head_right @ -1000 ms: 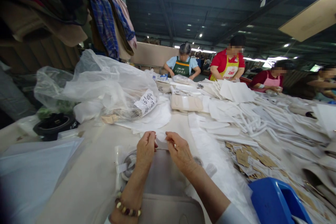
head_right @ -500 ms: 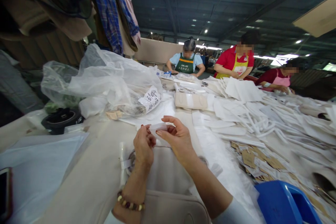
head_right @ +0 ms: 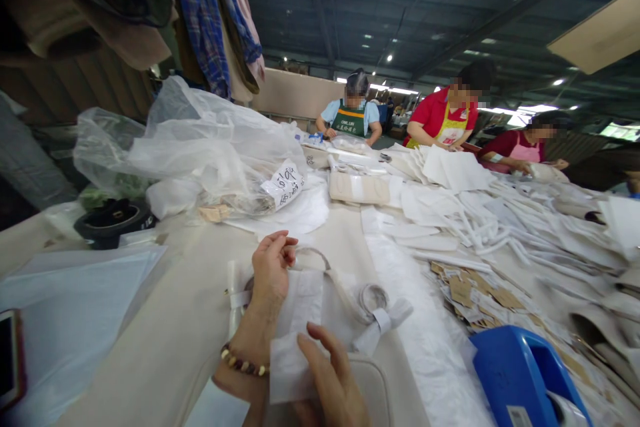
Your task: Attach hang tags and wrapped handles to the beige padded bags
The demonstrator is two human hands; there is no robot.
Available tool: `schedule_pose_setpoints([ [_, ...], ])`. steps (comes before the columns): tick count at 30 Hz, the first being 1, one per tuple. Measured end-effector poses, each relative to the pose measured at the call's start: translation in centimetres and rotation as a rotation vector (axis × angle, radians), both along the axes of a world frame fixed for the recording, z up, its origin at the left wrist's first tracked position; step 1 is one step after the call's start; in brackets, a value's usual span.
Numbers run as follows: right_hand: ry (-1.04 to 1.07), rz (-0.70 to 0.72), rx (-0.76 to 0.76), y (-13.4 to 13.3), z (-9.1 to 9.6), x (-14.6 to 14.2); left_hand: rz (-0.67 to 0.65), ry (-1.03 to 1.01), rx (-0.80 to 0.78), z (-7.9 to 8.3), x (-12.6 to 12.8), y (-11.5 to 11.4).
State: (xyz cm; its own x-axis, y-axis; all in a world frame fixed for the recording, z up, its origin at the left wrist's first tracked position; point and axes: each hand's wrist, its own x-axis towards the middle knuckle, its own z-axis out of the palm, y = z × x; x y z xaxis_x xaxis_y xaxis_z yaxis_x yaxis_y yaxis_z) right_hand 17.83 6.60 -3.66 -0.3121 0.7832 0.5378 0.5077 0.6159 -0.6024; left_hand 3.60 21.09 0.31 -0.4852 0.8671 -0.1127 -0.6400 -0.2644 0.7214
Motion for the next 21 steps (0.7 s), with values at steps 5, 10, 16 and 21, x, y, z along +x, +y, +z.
schedule_pose_setpoints([
  [5,0.186,-0.002,-0.100,4.8,6.2,-0.4,0.031,-0.021,-0.016,0.1,0.0,0.0],
  [10,0.522,0.187,-0.238,13.3,12.3,-4.2,0.126,-0.070,-0.020,-0.3,-0.1,0.4],
  [16,0.650,0.429,-0.376,18.4,12.8,-10.3,0.221,-0.117,-0.004,-0.1,-0.2,0.6],
  [21,0.470,0.409,-0.234,16.0,13.8,-10.1,0.182,-0.113,0.002,-0.4,-0.5,0.7],
])
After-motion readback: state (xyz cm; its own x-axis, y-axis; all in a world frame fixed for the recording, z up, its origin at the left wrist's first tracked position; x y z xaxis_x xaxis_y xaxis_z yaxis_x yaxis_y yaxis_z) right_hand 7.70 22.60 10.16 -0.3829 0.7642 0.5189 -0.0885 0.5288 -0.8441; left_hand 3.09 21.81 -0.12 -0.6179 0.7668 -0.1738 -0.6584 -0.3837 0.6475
